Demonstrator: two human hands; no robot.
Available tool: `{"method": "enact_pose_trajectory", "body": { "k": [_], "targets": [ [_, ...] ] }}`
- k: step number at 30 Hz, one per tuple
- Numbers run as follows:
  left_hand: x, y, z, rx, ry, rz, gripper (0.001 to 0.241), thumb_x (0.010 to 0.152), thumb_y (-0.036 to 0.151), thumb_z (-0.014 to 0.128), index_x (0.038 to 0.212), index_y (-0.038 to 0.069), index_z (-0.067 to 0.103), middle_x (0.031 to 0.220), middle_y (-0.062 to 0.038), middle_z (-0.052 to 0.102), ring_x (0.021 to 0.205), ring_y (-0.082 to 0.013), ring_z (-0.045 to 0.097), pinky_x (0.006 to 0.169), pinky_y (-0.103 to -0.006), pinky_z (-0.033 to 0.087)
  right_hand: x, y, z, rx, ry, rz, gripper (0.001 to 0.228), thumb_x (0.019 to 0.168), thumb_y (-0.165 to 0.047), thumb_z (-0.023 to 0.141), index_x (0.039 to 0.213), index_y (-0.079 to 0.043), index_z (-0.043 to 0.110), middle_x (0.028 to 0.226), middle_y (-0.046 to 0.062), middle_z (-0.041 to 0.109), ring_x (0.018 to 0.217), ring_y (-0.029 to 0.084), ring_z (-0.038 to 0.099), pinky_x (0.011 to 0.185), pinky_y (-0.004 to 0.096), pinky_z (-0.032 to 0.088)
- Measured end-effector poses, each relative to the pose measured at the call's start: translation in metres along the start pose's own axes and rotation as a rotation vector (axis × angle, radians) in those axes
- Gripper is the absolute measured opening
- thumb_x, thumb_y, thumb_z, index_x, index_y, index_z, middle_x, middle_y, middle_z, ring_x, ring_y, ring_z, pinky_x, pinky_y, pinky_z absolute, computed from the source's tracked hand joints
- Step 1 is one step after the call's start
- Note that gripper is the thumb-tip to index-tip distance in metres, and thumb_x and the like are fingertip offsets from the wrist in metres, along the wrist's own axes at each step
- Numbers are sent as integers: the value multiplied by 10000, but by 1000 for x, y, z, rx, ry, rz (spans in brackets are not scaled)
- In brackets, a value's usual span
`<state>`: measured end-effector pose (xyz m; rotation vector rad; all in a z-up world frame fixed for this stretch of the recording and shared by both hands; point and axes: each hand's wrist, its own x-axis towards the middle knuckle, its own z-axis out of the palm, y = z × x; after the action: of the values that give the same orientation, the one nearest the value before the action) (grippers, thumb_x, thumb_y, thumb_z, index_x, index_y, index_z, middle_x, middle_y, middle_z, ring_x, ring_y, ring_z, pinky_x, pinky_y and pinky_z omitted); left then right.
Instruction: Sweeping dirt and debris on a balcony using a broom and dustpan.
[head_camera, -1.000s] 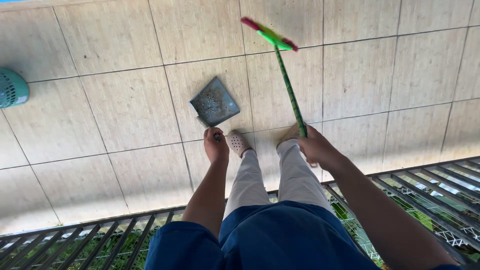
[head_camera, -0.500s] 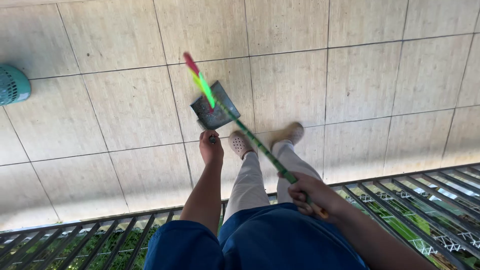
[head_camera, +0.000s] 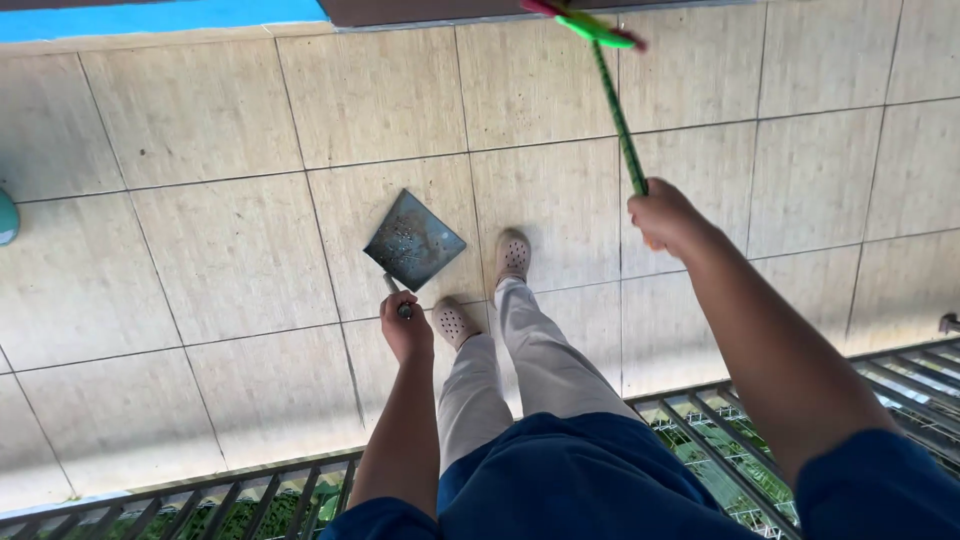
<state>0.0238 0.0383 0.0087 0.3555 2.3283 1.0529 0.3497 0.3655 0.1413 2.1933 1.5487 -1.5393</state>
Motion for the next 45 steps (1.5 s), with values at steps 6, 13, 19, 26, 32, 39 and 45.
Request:
{"method": "enact_pose_trajectory", "body": {
  "k": [6,13,19,26,32,39,45],
  "targets": [
    [-5,26,30,41,-53,20,193,852,-7,603,871,184,589,1060,-55,685,1067,-339,680,916,-441,527,26,-17,21,-164,-47,77,603,869,-134,540,1382,172,456,774,289,571,448,309,582,346,449,478],
    [3,61,82,0,-78,69,194,849,-22,596,888,168,589,1059,-82,675,1051,-359,677,894,-463,527,-152,-7,26,7,-312,213,544,859,-134,555,1381,19,547,654,164,583,462,262,595,358,348,442],
    [15,95,125,8,-83,115,211,850,-24,599,910,179,590,1067,-84,664,1031,-364,681,880,-472,543,-183,-6,-55,333,-174,382,611,835,-50,554,1443,-9,514,560,161,474,373,222,449,307,306,349],
    [27,131,154,44,-129,170,198,844,-8,596,893,183,581,1079,-73,670,1039,-368,682,875,-462,543,-61,25,-142,246,96,243,479,869,-60,529,1337,46,528,564,126,483,418,192,455,319,288,354],
    [26,163,158,61,-155,137,195,866,6,580,905,196,577,1104,-61,666,1055,-360,681,882,-491,544,98,98,-168,178,209,148,202,863,-114,540,934,58,619,503,114,501,332,196,486,313,335,364],
    [19,162,137,38,-115,192,189,842,-25,591,849,162,562,1008,-80,658,1162,-418,645,954,-508,548,143,47,-101,168,125,133,422,844,-103,532,1092,238,544,664,253,534,475,312,616,328,438,493],
    [12,131,112,-20,-57,323,196,805,-30,580,830,164,585,914,-83,644,1082,-385,679,961,-444,538,-28,-19,-36,-237,-239,240,712,951,-244,521,1532,74,260,1186,406,631,917,486,732,684,595,565]
  ]
}}
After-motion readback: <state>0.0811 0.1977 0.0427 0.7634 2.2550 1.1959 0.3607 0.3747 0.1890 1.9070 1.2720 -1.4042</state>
